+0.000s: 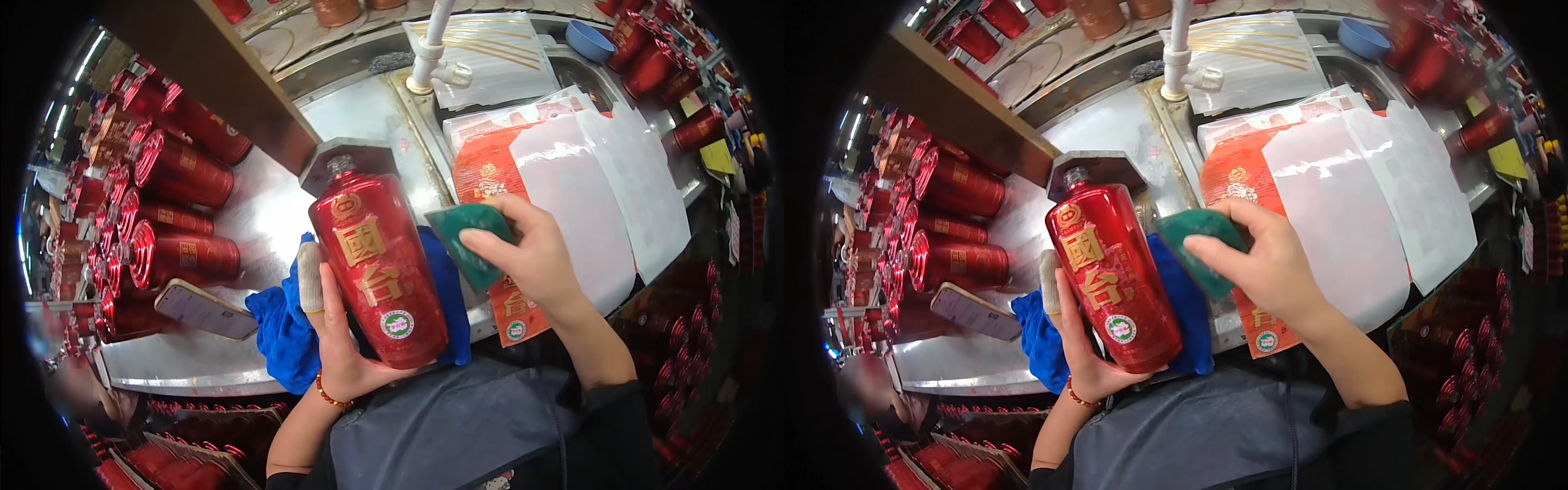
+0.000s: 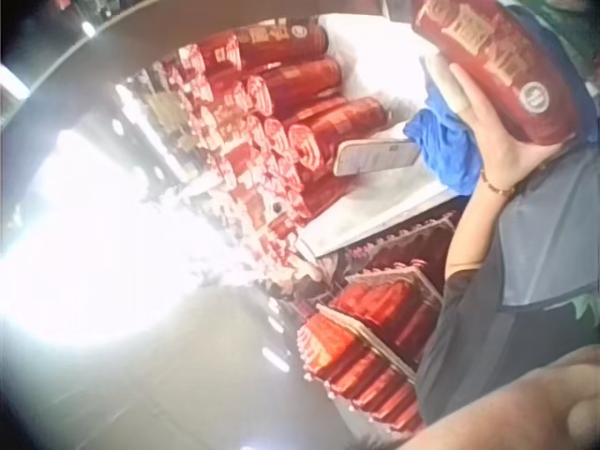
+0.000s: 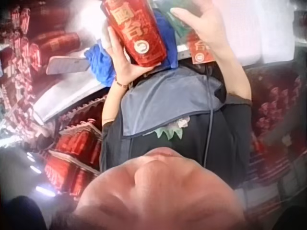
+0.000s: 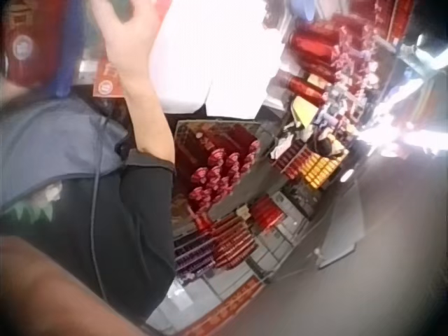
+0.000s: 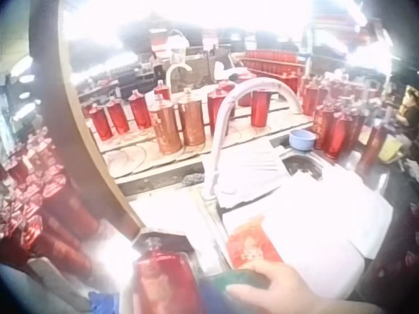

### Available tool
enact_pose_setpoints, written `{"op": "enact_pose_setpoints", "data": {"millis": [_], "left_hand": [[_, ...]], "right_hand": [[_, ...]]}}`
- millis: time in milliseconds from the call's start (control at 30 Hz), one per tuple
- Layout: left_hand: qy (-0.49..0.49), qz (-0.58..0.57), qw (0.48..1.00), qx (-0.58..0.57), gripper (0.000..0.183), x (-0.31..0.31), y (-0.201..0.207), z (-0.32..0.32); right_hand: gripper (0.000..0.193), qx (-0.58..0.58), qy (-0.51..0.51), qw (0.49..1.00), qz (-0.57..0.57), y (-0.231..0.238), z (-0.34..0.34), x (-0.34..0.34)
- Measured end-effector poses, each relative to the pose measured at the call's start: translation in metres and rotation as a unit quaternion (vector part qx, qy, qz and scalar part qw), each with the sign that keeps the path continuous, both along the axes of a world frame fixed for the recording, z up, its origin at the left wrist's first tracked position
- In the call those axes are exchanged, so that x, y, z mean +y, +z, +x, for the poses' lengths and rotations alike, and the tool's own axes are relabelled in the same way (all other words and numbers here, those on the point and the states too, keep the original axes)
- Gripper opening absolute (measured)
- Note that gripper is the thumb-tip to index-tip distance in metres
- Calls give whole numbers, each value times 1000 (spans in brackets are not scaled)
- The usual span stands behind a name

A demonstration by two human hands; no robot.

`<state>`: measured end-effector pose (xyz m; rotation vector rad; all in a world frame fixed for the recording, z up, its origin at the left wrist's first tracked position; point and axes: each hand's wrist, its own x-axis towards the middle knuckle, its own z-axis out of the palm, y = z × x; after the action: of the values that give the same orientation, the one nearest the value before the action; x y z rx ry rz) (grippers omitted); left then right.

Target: The person applies a red label to a red cylindrical container using a green plastic squeegee. They smooth the label onto the surface, rotate the container to cover all sides, and wipe the label with a blue cloth. The person repeats this process on multiple containers.

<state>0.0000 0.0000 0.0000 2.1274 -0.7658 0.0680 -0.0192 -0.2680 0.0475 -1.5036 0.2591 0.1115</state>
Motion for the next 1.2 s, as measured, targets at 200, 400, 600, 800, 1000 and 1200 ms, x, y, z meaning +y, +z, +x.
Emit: {"op": "enact_pose_setpoints", "data": {"millis": [200, 400, 600, 800, 1000, 1200], "left_hand": [[-9, 21, 1000, -11, 160, 2, 7, -5], [7, 21, 999, -25, 163, -1, 5, -2], [10, 1, 1000, -5, 164, -3, 4, -2], [-19, -67, 995, 69, 152, -8, -8, 2], [-1, -59, 981, 183, 132, -14, 1, 0], [2, -11, 999, 35, 135, -13, 6, 1]], "right_hand": [[24, 47, -39, 998, -15, -3, 4, -3], [25, -23, 5, 998, -53, 2, -9, 3], [27, -131, 102, 977, -131, 6, -22, 8], [24, -134, 72, 970, -188, 20, -15, -6], [30, -190, -2, 923, -334, 27, -9, -3], [42, -385, 151, 814, -407, 31, -53, 25]]}}
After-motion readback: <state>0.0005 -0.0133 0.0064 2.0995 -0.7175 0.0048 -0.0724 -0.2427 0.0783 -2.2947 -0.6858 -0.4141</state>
